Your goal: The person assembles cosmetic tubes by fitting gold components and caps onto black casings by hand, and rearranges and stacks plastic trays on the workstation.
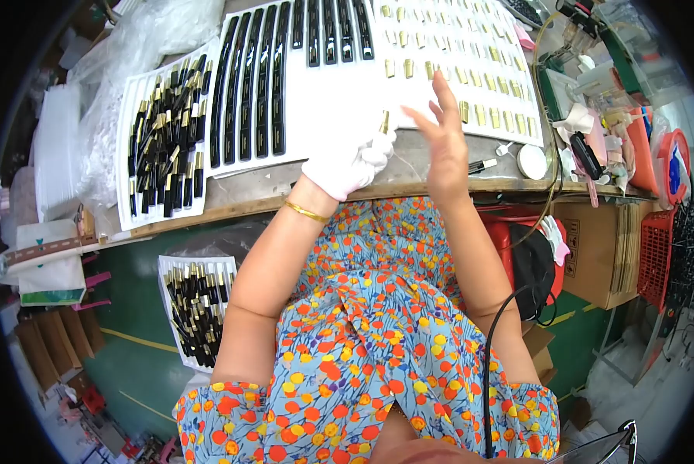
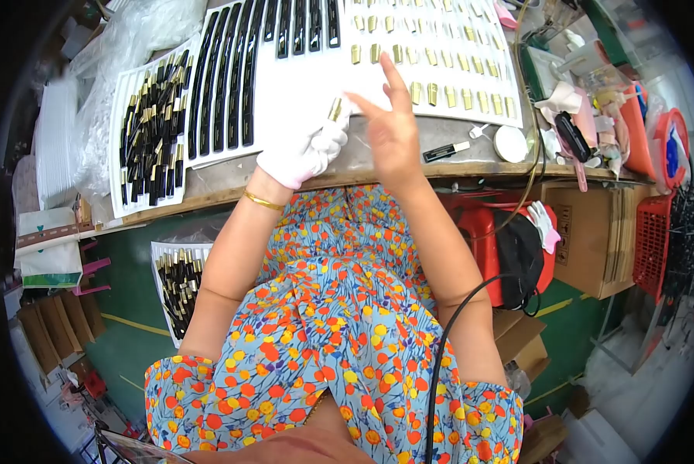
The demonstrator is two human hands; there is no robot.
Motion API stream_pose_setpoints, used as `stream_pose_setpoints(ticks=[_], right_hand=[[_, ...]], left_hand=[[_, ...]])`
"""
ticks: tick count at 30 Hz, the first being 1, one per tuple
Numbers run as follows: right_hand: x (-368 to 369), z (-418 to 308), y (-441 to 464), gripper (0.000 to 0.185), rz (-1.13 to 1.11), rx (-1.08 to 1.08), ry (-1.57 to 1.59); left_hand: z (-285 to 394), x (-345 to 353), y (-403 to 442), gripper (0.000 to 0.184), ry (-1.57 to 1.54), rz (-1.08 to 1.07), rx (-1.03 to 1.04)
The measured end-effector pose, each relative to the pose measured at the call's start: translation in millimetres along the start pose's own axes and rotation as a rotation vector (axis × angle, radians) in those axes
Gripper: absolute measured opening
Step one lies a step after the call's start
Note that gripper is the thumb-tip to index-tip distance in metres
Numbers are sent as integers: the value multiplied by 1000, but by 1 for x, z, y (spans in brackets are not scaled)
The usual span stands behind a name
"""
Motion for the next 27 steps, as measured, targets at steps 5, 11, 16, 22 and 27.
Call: stream_pose_setpoints(ticks=[5, 11, 16, 22, 27], right_hand=[[5, 66, -6, 66, 373, 801, 993], [19, 70, -10, 67, 279, 1015, 1304], [-25, 66, -6, 63, 406, 842, 1332], [-37, 76, -14, 57, 492, 799, 1227], [-40, 76, -21, 55, 570, 762, 1141]], left_hand=[[-4, 19, -9, 24, 444, 372, 120], [-12, 25, -9, 26, 854, 260, -35], [129, 10, -7, 14, 1822, 887, 306], [193, -47, 24, 25, 2302, 1389, 43], [174, -18, 30, 21, 2318, 1646, -59]])
Point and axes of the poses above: each hand's wrist, its own y-axis towards the middle knuckle, its own x-axis out of the palm, z = x × y, the point moved 7 cm from there along y, towards the middle knuckle, and after that the axes turned 10 degrees about y, right-handed, at the moved point
